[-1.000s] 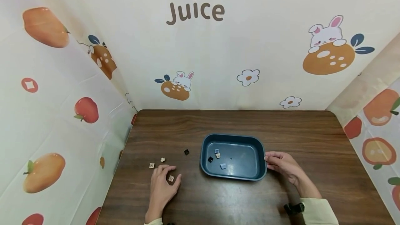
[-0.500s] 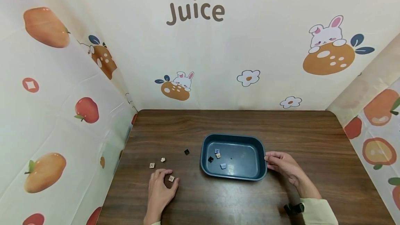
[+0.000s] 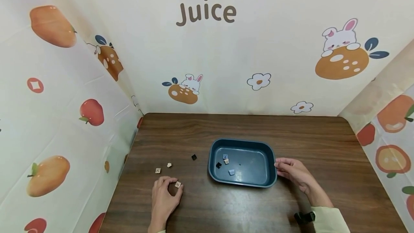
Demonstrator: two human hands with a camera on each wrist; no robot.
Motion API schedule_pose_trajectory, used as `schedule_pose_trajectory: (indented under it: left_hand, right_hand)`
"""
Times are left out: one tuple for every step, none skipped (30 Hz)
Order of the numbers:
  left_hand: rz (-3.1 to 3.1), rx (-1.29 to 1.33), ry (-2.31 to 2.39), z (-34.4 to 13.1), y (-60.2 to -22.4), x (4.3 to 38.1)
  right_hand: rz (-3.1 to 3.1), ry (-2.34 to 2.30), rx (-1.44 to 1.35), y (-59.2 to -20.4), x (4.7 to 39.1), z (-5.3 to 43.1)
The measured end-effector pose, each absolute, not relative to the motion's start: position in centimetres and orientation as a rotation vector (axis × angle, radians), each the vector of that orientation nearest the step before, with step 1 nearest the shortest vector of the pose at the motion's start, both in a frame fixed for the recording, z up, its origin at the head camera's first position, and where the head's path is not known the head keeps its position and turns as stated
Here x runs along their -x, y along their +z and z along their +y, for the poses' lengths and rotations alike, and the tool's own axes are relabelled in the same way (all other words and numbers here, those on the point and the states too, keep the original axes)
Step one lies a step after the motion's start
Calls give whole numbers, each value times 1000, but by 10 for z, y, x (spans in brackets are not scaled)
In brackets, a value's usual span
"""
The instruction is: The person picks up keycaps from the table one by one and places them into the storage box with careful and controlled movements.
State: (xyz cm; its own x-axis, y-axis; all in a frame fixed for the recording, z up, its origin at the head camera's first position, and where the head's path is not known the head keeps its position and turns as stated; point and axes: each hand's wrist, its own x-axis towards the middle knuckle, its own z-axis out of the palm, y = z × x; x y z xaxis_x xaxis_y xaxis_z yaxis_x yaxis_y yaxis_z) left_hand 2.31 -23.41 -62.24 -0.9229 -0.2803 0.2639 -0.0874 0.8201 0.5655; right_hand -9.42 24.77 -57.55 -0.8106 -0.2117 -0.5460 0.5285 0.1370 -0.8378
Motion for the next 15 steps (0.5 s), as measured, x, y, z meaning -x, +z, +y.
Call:
schedule_pose_trajectory:
  left_hand:
    - [-2666,-282,-809,-234,-623,-23]
    - [-2666,-286,-814,-235,-623,-23]
    - [-2667,-290,-820,-235,-623,-23]
    - [-2672,-295,-823,-235,-623,-23]
    - [-2677,-298,-826,-235,-623,-23]
    - [-2681,-297,-829,-236,-624,-23]
    - [-2683,-295,-833,-236,-624,-23]
    - [-2685,-292,-832,-236,-624,-23]
    - [-2686,-287,-829,-237,-624,-23]
    - [-2685,-281,-823,-237,-625,-24]
    - [-2681,-275,-820,-237,-625,-24]
    - [-2675,-268,-814,-237,-626,-24]
    - [-2670,-261,-807,-238,-626,-24]
    - [-2663,-254,-799,-238,-627,-24]
    - [-2655,-247,-794,-238,-627,-25]
  right_hand:
    - [1873,-1719,-298,-575,94,248]
    - [1880,-1713,-305,-575,94,247]
    - [1885,-1709,-306,-576,94,247]
    - [1888,-1706,-310,-576,94,247]
    - [1891,-1703,-314,-576,94,247]
    - [1895,-1700,-317,-576,94,247]
    - [1898,-1697,-318,-576,94,247]
    - [1900,-1692,-320,-576,94,247]
    - [1900,-1690,-326,-576,94,247]
    - [1900,-1688,-334,-576,94,247]
    - [1900,-1687,-338,-576,93,247]
    - [1898,-1687,-342,-576,93,247]
    - [1897,-1687,-343,-576,93,246]
    - [1895,-1688,-344,-575,93,246]
    - [1893,-1690,-344,-575,93,246]
